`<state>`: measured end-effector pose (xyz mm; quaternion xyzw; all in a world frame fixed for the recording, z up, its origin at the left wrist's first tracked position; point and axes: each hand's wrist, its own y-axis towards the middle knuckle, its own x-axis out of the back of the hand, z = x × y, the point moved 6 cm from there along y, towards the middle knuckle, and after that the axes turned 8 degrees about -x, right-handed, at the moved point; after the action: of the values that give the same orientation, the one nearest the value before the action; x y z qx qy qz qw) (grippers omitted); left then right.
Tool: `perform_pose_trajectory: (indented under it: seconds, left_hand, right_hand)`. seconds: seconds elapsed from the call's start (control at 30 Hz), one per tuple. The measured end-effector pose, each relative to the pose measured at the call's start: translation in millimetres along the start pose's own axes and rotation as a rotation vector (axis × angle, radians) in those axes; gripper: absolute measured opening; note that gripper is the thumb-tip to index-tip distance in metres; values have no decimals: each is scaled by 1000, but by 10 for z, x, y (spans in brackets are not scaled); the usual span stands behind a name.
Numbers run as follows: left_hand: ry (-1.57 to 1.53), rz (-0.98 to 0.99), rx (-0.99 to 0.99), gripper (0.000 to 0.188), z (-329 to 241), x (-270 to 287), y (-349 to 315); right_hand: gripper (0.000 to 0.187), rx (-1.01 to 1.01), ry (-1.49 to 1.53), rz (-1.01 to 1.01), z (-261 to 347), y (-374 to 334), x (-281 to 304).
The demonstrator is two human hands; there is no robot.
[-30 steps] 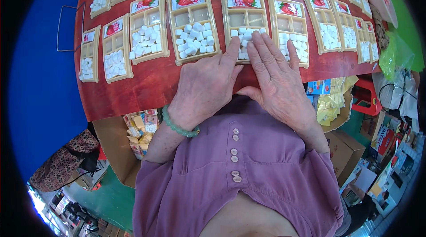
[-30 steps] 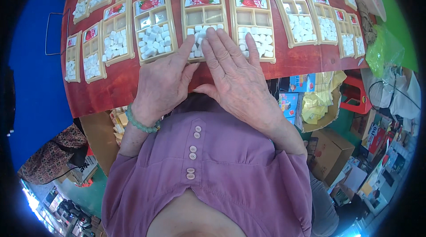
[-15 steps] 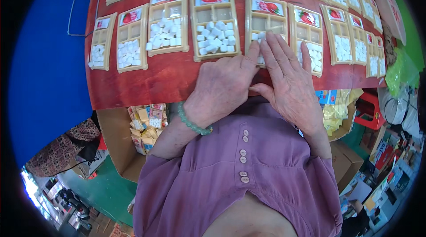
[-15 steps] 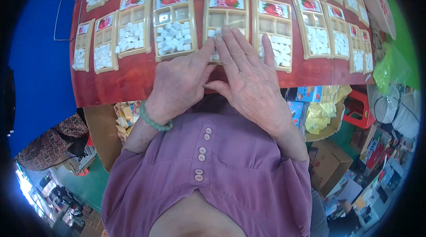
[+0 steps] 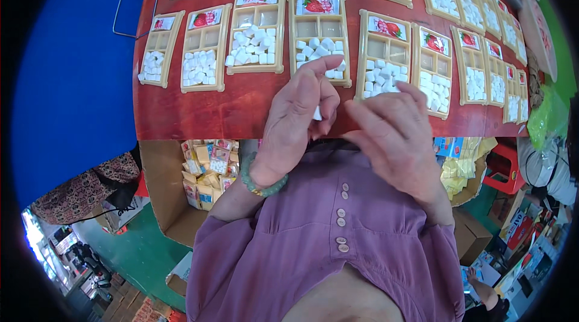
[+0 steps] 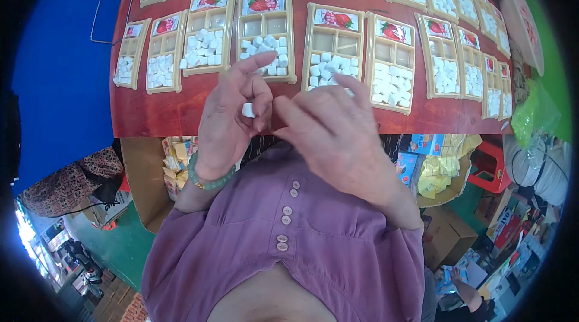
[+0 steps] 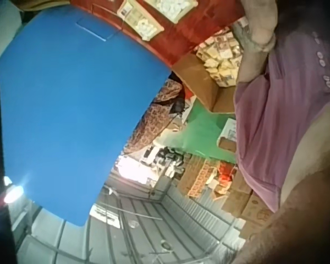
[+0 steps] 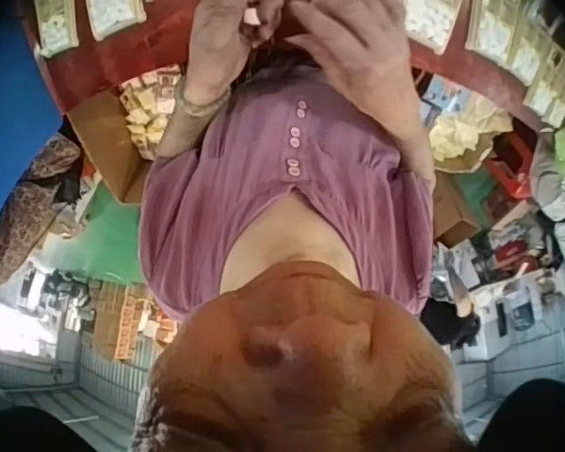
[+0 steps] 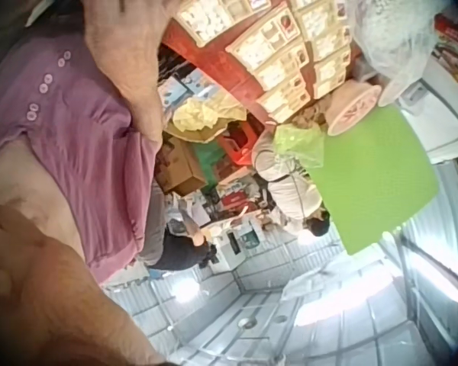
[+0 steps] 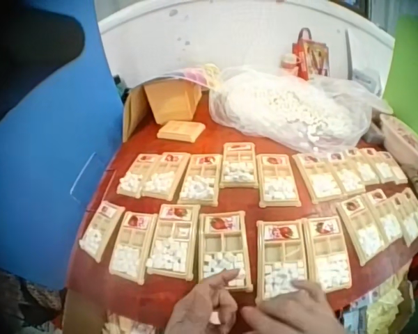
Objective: Arranging white game pieces into small wooden trays and preparing them for plastic packaging.
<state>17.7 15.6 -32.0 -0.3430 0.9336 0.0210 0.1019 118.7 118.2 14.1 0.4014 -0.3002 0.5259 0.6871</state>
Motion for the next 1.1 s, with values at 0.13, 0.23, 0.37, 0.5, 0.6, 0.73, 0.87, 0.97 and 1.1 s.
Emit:
perform_pose_trajectory:
  seconds: [0.13, 0.23, 0.37, 0.5, 0.6, 0.73, 0.87, 0.97, 1.1]
  left_hand:
    - [-428, -9, 184, 72, 144, -62, -110]
    - [-372, 47, 171, 69, 188, -50, -174]
    - [-385, 29, 175, 69, 179, -94, -237]
    - [-401, 69, 86, 63, 98, -105, -281]
    - [-192, 56, -81, 53, 13, 36, -259]
    - [571, -125, -288, 41, -303, 311, -278]
    - [973, -189, -699, 36, -239, 359, -232]
    - [1012, -186, -716, 34, -140, 331, -171]
    - [1021, -164, -726, 31, -108, 318, -145]
  right_hand:
    - [42, 124, -3, -90, 212, 101, -117]
    - [34, 121, -45, -43, 237, 122, -156]
    - [27, 67, -81, 63, 252, 151, -226]
    - [26, 79, -105, 148, 304, 210, -197]
    - [27, 114, -2, 111, 314, 289, -156]
    - [26, 50, 79, -73, 149, 518, -53]
    - [19, 8, 52, -186, 42, 704, -86]
    - [16, 19, 39, -182, 12, 834, -201]
    - [11, 15, -37, -146, -36, 952, -354]
